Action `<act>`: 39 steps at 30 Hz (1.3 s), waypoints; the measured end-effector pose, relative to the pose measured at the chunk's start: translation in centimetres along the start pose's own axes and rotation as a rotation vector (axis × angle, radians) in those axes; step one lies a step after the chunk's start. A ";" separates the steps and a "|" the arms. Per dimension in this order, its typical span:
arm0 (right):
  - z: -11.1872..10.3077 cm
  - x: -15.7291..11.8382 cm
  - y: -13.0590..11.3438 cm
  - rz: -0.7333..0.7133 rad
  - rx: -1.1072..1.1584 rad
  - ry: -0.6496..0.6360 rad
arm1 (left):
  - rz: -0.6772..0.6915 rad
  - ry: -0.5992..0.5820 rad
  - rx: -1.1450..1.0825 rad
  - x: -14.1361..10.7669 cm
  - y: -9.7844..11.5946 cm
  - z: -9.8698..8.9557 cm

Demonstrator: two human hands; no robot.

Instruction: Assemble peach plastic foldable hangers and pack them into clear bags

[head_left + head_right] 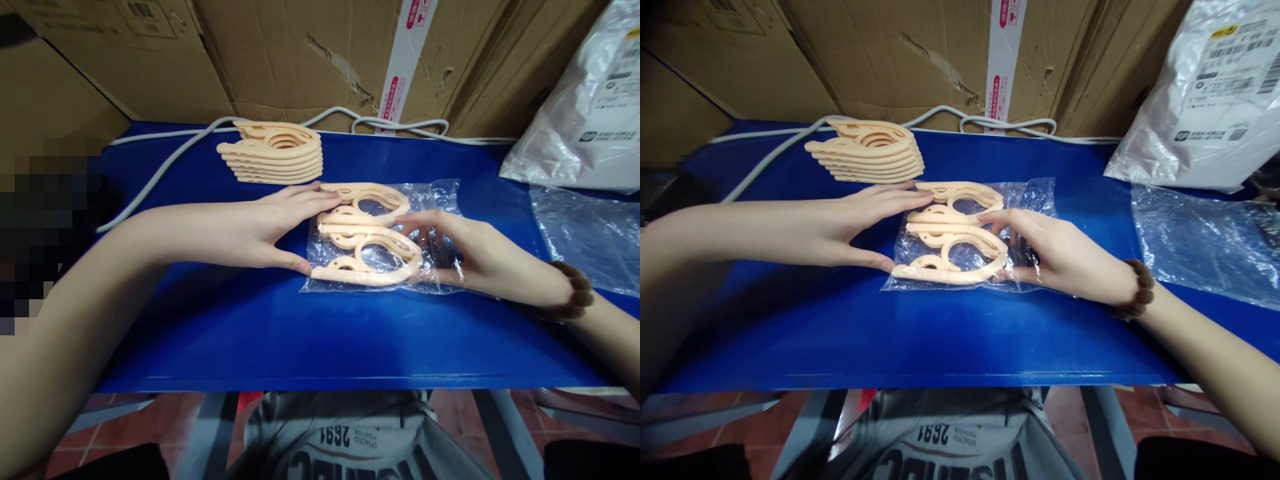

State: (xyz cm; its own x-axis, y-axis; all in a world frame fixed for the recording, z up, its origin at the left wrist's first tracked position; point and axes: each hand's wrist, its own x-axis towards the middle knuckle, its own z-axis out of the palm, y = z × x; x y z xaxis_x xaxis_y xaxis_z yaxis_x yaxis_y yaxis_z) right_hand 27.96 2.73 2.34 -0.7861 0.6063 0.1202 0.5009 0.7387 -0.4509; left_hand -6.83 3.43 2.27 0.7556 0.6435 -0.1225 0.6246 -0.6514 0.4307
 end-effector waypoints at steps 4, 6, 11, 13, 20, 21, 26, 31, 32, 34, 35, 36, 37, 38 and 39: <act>0.1 0.0 0.0 -0.019 -0.025 0.005 | 0.015 -0.003 0.010 0.0 -0.2 0.1; 0.1 -0.1 0.0 -0.022 -0.031 0.012 | 0.023 -0.008 0.015 -0.1 -0.3 0.0; 0.1 -0.1 0.0 -0.017 -0.031 0.017 | 0.023 -0.020 0.020 0.0 -0.2 -0.1; 0.1 -0.1 0.0 -0.010 -0.032 0.014 | 0.021 -0.016 0.019 0.0 -0.1 -0.1; 0.2 -0.2 0.2 -0.015 -0.069 0.024 | 0.048 -0.006 0.028 -0.3 -0.3 -0.3; 0.1 -0.2 0.2 -0.029 -0.077 0.030 | 0.057 -0.004 0.026 -0.3 -0.2 -0.3; -0.1 -0.2 0.1 -0.065 -0.118 0.043 | 0.041 0.123 0.002 0.2 0.4 -0.3; -0.4 -0.2 0.0 -0.126 -0.148 0.073 | 0.044 0.186 -0.031 1.2 0.8 -0.2; -0.5 -0.2 0.0 -0.135 -0.157 0.080 | 0.035 0.180 -0.037 1.3 0.9 -0.2; -0.4 -0.2 0.0 -0.133 -0.168 0.086 | 0.023 0.172 -0.051 1.4 0.9 -0.3; -0.4 -0.3 0.0 -0.130 -0.173 0.086 | 0.023 0.171 -0.058 1.4 0.9 -0.2; -0.4 -0.3 0.1 -0.136 -0.180 0.093 | 0.027 0.171 -0.063 1.4 0.9 -0.2; -0.4 -0.4 0.1 -0.144 -0.191 0.101 | 0.031 0.170 -0.065 1.4 0.8 -0.2; -0.3 -0.4 0.2 -0.151 -0.206 0.107 | 0.036 0.171 -0.063 1.4 0.8 -0.2; -0.3 -0.5 0.2 -0.156 -0.220 0.115 | 0.040 0.173 -0.061 1.4 0.8 -0.1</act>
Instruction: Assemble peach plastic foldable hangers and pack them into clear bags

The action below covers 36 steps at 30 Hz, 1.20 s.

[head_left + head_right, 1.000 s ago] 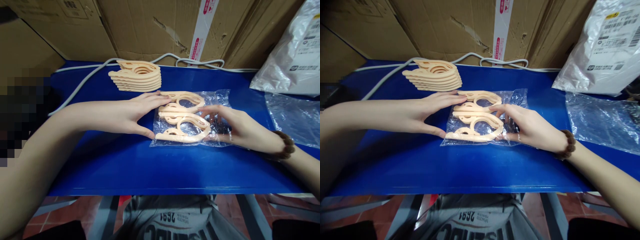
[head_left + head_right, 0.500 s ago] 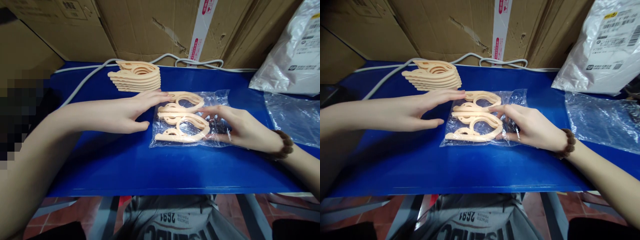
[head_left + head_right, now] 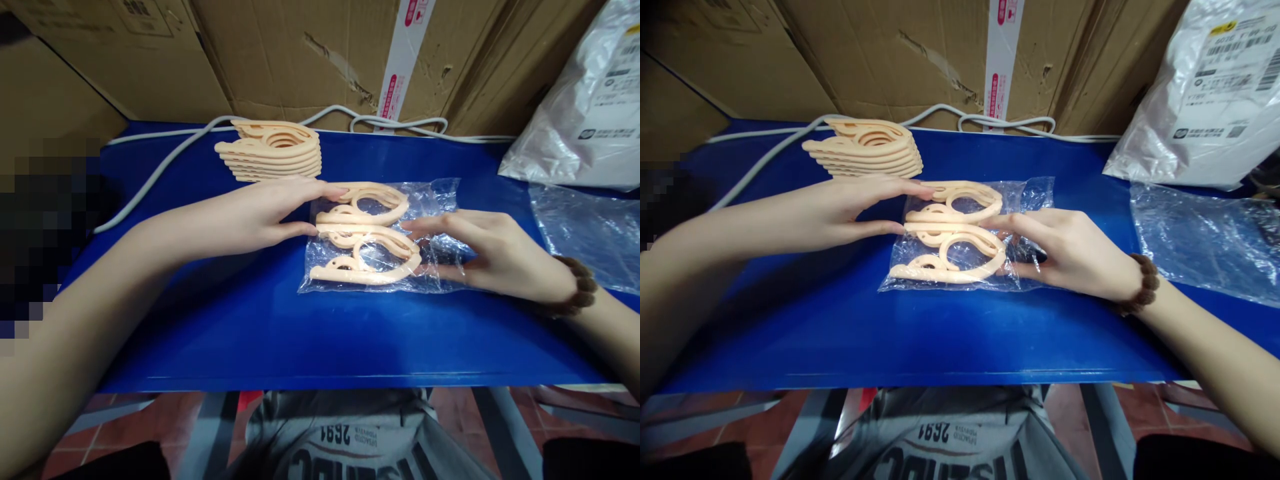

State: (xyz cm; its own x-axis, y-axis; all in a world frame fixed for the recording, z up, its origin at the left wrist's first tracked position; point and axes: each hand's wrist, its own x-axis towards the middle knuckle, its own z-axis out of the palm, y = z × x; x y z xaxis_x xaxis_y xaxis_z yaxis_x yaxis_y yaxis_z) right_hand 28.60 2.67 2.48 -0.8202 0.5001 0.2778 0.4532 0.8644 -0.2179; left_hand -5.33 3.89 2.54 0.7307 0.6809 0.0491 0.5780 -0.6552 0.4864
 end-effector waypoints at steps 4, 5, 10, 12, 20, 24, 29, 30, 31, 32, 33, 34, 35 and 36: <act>0.0 -0.2 0.1 0.015 -0.016 -0.008 | 0.002 0.012 0.007 0.0 -0.2 0.1; 0.0 -0.2 0.1 0.016 -0.017 -0.009 | 0.007 0.016 0.010 0.0 -0.3 0.1; 0.1 -0.2 0.1 0.003 -0.022 -0.013 | 0.028 0.042 0.007 -0.1 -0.4 0.3; 0.1 -0.2 0.1 -0.002 -0.022 -0.008 | 0.023 0.037 0.004 0.0 -0.4 0.3; -0.4 -0.1 0.0 -0.020 -0.057 -0.028 | 0.013 0.154 0.090 -0.3 0.9 -1.1; -1.2 -0.3 0.3 0.055 -0.075 -0.103 | -0.116 0.395 0.311 -0.7 0.8 -2.7; -1.9 -0.7 1.2 0.135 -0.149 -0.033 | -0.205 0.556 0.456 -1.5 -3.5 -4.5; -2.0 -0.7 1.4 0.160 -0.163 -0.018 | -0.208 0.570 0.436 -1.6 -4.5 -4.7; -2.1 -0.8 1.5 0.179 -0.172 -0.005 | -0.215 0.572 0.404 -1.7 -5.5 -4.8; -2.2 -0.8 1.6 0.195 -0.175 0.003 | -0.230 0.577 0.368 -1.8 -6.5 -4.9; -2.2 -0.8 1.7 0.196 -0.174 0.010 | -0.250 0.562 0.335 -1.8 -7.4 -4.9; -2.3 -0.8 1.8 0.192 -0.173 0.015 | -0.268 0.557 0.306 -1.9 -8.2 -4.9; -2.3 -0.8 1.9 0.186 -0.172 0.021 | -0.282 0.546 0.280 -1.9 -8.9 -4.8; -2.4 -0.8 2.0 0.181 -0.170 0.024 | -0.290 0.526 0.248 -2.0 -9.5 -4.7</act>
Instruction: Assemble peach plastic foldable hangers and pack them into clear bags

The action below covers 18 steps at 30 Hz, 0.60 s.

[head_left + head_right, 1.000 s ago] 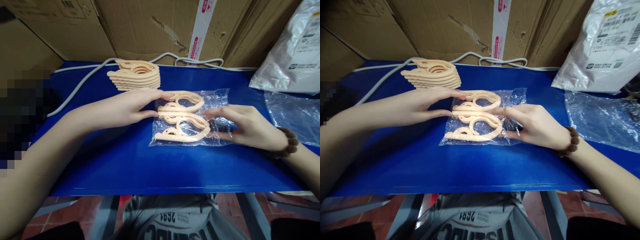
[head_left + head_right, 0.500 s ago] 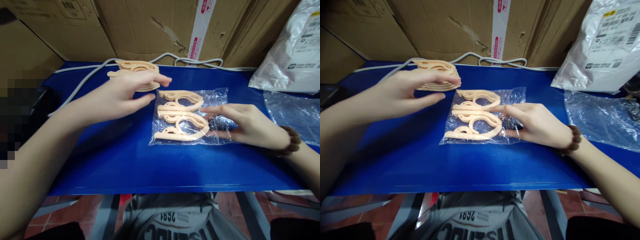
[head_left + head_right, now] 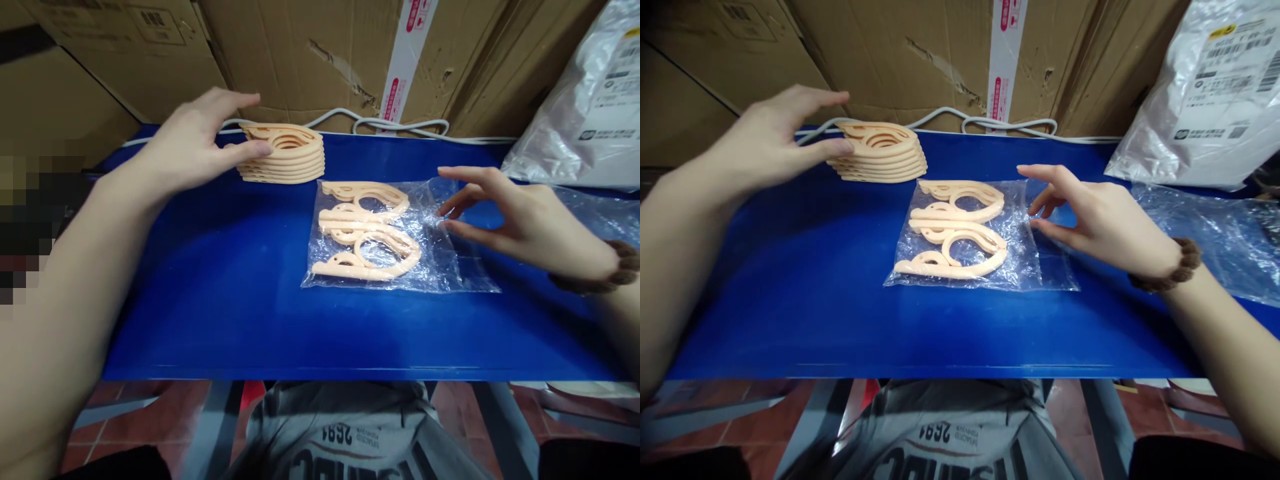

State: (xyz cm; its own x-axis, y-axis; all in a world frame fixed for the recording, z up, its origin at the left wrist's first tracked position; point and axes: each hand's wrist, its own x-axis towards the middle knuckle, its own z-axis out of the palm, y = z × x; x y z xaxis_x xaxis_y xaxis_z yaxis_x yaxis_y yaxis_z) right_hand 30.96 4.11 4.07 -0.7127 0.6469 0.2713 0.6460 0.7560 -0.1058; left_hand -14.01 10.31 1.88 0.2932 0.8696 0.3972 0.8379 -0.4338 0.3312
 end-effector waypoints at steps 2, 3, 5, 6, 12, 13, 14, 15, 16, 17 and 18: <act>0.0 0.0 0.1 -0.006 0.006 0.004 | 0.012 -0.023 -0.063 0.0 -1.1 0.4; 0.0 0.1 0.1 -0.007 0.009 0.005 | 0.036 -0.025 -0.093 0.0 -1.7 0.5; 0.1 0.1 0.1 -0.010 0.016 0.003 | 0.094 -0.023 -0.125 0.1 -2.7 0.7; 0.1 0.1 0.0 -0.008 0.019 0.002 | 0.116 -0.031 -0.124 0.2 -3.2 0.7; 0.4 0.2 0.1 -0.005 0.029 0.000 | 0.130 -0.137 -0.078 1.2 -5.4 1.3; 0.4 0.2 0.1 -0.009 0.033 0.001 | 0.139 -0.127 -0.081 1.2 -5.5 1.4; 0.4 0.2 0.2 -0.010 0.035 0.003 | 0.152 -0.110 -0.084 1.2 -5.5 1.6; 0.4 0.2 0.2 -0.009 0.038 0.003 | 0.167 -0.091 -0.085 1.1 -5.4 1.7; 0.4 0.2 0.2 -0.008 0.041 0.004 | 0.182 -0.072 -0.089 1.0 -5.2 1.8; 0.4 0.2 0.2 -0.008 0.044 0.003 | 0.199 -0.056 -0.098 0.9 -4.9 1.8; 0.4 0.2 0.2 -0.006 0.045 0.001 | 0.216 -0.040 -0.112 0.8 -4.6 1.8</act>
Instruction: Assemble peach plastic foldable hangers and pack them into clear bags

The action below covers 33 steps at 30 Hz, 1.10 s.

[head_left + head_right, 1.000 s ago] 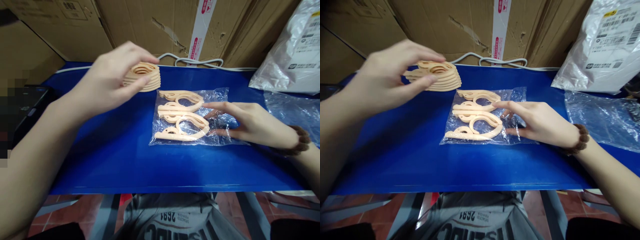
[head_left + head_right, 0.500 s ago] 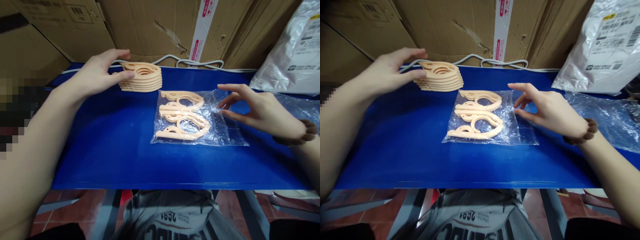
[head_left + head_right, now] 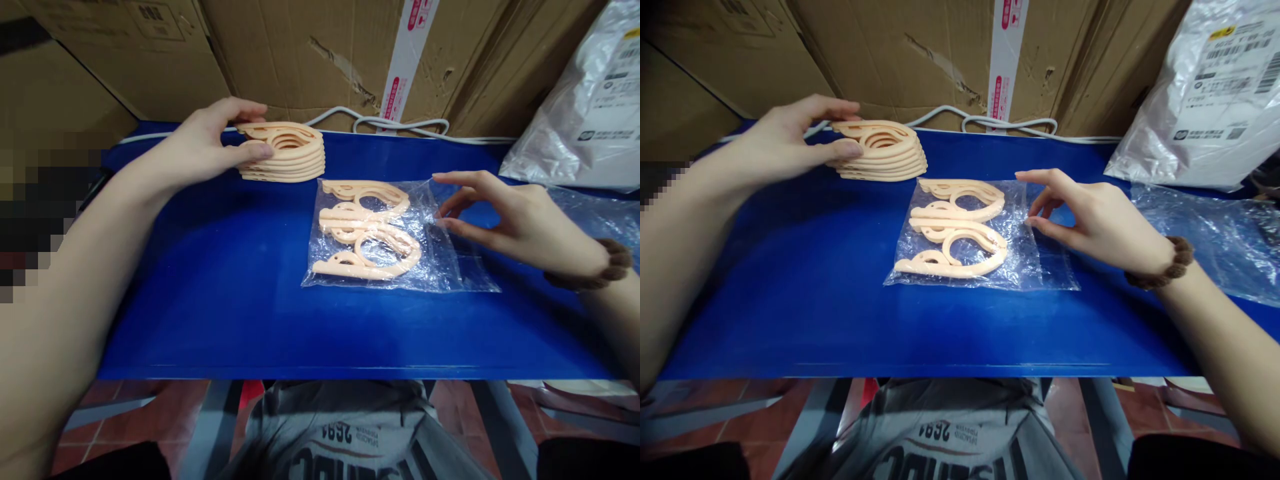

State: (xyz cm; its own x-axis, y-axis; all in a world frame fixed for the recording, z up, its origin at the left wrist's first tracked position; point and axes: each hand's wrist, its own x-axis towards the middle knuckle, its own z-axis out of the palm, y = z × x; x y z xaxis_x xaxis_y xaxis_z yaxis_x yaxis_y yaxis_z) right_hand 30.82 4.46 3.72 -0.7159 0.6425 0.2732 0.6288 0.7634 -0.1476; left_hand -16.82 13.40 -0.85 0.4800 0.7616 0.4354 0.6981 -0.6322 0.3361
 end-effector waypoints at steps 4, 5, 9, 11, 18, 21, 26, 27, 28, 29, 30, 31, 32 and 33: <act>0.0 0.0 -0.1 0.009 -0.005 -0.009 | 0.007 0.033 -0.030 0.0 1.3 0.0; 0.0 0.0 -0.1 0.012 -0.005 -0.012 | -0.018 0.022 -0.025 0.1 1.5 0.0; -0.1 0.0 0.0 0.022 -0.002 -0.018 | -0.087 -0.024 -0.018 0.3 1.7 0.1; -0.1 0.0 0.0 0.023 -0.003 -0.019 | -0.097 -0.016 -0.026 0.3 1.8 0.3; 0.0 0.0 0.1 0.043 -0.005 -0.037 | -0.198 0.053 0.072 0.5 4.1 0.8; -0.2 0.0 0.1 0.047 -0.006 -0.028 | -0.195 0.064 0.192 0.6 4.6 0.9; -0.6 0.1 -0.6 0.140 -0.120 0.138 | -0.111 0.164 0.351 0.8 6.3 0.9; -0.6 0.1 -0.9 0.175 -0.141 0.196 | -0.063 0.182 0.336 0.7 7.4 1.1; -0.6 0.1 -1.4 0.207 -0.137 0.248 | -0.024 0.199 0.310 0.7 8.7 1.3; -0.5 0.1 -1.9 0.232 -0.093 0.290 | 0.011 0.214 0.292 0.6 10.2 1.5; -0.4 0.2 -2.5 0.248 -0.002 0.317 | 0.079 0.225 0.283 0.5 11.9 1.9; -0.2 0.2 -3.2 0.259 0.130 0.328 | 0.147 0.229 0.274 0.4 13.5 2.3; -0.1 0.3 -3.8 0.272 0.292 0.322 | 0.195 0.214 0.262 0.4 15.0 2.7; 0.1 0.3 -4.5 0.288 0.443 0.304 | 0.261 0.210 0.253 0.3 16.4 3.1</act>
State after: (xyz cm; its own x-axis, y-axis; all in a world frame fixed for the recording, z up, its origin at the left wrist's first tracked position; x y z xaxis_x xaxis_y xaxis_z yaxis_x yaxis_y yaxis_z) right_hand 27.73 1.29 4.33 -0.3758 0.8295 0.4132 0.5515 0.5585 -0.6197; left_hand -3.57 3.65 2.20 0.5575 0.5185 0.6483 0.6887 -0.7250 -0.0125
